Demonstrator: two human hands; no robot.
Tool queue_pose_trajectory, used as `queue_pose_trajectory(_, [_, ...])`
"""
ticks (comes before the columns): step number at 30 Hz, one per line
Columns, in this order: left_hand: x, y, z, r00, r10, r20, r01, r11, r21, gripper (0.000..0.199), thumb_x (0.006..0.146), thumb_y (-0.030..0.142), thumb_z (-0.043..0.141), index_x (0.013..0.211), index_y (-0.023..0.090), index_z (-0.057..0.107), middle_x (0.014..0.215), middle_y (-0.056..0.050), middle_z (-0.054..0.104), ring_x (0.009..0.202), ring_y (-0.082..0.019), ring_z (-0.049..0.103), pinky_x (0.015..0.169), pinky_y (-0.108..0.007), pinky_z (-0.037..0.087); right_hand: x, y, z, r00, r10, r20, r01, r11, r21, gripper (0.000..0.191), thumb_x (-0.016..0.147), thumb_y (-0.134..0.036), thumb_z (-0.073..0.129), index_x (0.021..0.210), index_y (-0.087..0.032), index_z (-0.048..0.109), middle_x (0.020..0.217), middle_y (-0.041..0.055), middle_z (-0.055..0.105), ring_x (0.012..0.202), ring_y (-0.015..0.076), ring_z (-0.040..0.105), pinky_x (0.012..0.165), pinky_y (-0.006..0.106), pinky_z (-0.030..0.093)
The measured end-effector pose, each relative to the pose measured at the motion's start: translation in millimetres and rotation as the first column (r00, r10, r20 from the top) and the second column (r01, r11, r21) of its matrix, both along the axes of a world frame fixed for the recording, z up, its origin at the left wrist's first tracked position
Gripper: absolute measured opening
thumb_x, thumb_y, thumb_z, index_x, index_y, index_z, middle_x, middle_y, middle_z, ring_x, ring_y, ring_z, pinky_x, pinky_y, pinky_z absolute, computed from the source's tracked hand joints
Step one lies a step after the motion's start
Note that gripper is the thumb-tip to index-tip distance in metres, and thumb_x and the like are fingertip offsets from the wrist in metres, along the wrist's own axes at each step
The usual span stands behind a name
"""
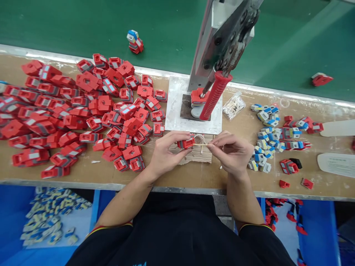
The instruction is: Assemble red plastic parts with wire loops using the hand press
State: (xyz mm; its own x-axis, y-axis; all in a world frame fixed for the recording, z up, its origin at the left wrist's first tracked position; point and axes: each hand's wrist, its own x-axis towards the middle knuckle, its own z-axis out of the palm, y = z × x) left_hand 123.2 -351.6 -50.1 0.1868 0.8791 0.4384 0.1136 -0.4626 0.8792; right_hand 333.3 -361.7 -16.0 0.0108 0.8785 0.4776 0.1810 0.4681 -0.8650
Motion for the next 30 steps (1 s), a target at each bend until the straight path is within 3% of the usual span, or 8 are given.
queue_pose_trajectory(8, [-2.6, 0.8, -3.0, 1.0, 0.014, 0.007, -0.014, 0.999, -0.034, 0.024, 0.089, 0.025, 0.088, 0.111, 0.022, 0.08, 0.113, -0.01, 0.085, 0.108, -0.024, 0.082, 0.097, -0.037, 0.067, 25.3, 4.7, 3.8, 0.995, -0.068, 0.078, 0.064, 0.997, 0.045, 0.018, 0.086, -0.013, 0.085, 0.083, -0.028, 0.075, 0.071, -0.0017, 0.078, 0.063, 0.0172, 0.07, 0.057, 0.031, 0.05])
queue_pose_trajectory(12, [-4.0, 1.5, -4.9, 1.0, 0.016, 0.02, -0.014, 0.998, -0.069, 0.026, 0.088, 0.028, 0.089, 0.112, 0.023, 0.081, 0.115, -0.01, 0.084, 0.11, -0.025, 0.081, 0.098, -0.038, 0.067, 22.5, 10.2, -1.5, 0.913, 0.082, 0.4, -0.072, 0.997, -0.042, 0.01, 0.092, -0.018, 0.08, 0.091, -0.028, 0.078, 0.082, 0.001, 0.082, 0.074, 0.0186, 0.072, 0.064, 0.032, 0.054])
queue_pose_trajectory(15, [-4.9, 3.4, -4.5, 0.996, 0.048, 0.074, -0.041, 0.995, -0.096, 0.029, 0.086, 0.03, 0.091, 0.112, 0.023, 0.081, 0.112, -0.008, 0.084, 0.108, -0.024, 0.081, 0.099, -0.038, 0.066, 36.2, 11.9, -2.5, 0.901, 0.152, 0.406, -0.144, 0.988, -0.05, 0.013, 0.094, -0.033, 0.082, 0.105, -0.028, 0.078, 0.098, 0.0036, 0.083, 0.084, 0.02, 0.075, 0.069, 0.032, 0.057])
queue_pose_trajectory(18, [-6.8, 5.9, -3.5, 0.979, 0.092, 0.184, -0.065, 0.987, -0.149, 0.034, 0.083, 0.032, 0.094, 0.113, 0.024, 0.08, 0.108, -0.006, 0.083, 0.101, -0.022, 0.082, 0.093, -0.035, 0.068, 87.9, 6.6, 5.7, 0.921, -0.208, 0.329, 0.209, 0.977, 0.032, 0.019, 0.099, -0.046, 0.073, 0.106, -0.028, 0.076, 0.101, 0.0044, 0.08, 0.08, 0.0192, 0.072, 0.07, 0.034, 0.055])
queue_pose_trajectory(20, [-8.5, 6.7, -3.3, 0.959, 0.116, 0.258, -0.069, 0.98, -0.186, 0.037, 0.081, 0.031, 0.096, 0.114, 0.026, 0.079, 0.104, -0.003, 0.083, 0.093, -0.019, 0.082, 0.085, -0.03, 0.069, 132.8, 2.3, 13.9, 0.768, -0.516, 0.38, 0.525, 0.847, 0.088, 0.021, 0.1, -0.046, 0.068, 0.101, -0.027, 0.074, 0.095, 0.0046, 0.077, 0.08, 0.0211, 0.069, 0.075, 0.037, 0.055])
queue_pose_trajectory(21, [-9.2, 6.7, -3.4, 0.948, 0.123, 0.293, -0.065, 0.978, -0.2, 0.038, 0.081, 0.032, 0.096, 0.115, 0.026, 0.079, 0.103, -0.002, 0.083, 0.09, -0.018, 0.082, 0.082, -0.028, 0.068, 153.4, 1.9, 17.4, 0.669, -0.562, 0.486, 0.604, 0.793, 0.085, 0.02, 0.098, -0.045, 0.069, 0.099, -0.026, 0.074, 0.093, 0.0053, 0.076, 0.081, 0.0227, 0.068, 0.077, 0.038, 0.055])
queue_pose_trajectory(25, [-8.8, 5.0, -3.9, 0.921, 0.1, 0.376, 0.004, 0.964, -0.267, 0.04, 0.083, 0.043, 0.094, 0.116, 0.027, 0.077, 0.102, -0.004, 0.084, 0.096, -0.024, 0.085, 0.081, -0.032, 0.07, 195.6, 21.8, 17.9, 0.343, -0.247, 0.906, 0.572, 0.821, 0.007, 0.014, 0.092, -0.035, 0.069, 0.1, -0.024, 0.074, 0.104, 0.0124, 0.078, 0.101, 0.0334, 0.067, 0.096, 0.049, 0.053])
queue_pose_trajectory(30, [-5.2, 5.2, -3.3, 0.913, 0.07, 0.401, 0.053, 0.956, -0.287, 0.043, 0.079, 0.038, 0.097, 0.113, 0.025, 0.074, 0.103, -0.005, 0.085, 0.095, -0.025, 0.086, 0.082, -0.032, 0.071, 177.6, 65.9, 4.0, 0.099, 0.0, 0.995, 0.578, 0.814, -0.057, 0.021, 0.092, -0.028, 0.065, 0.11, -0.019, 0.071, 0.124, 0.0217, 0.075, 0.12, 0.042, 0.063, 0.101, 0.054, 0.048])
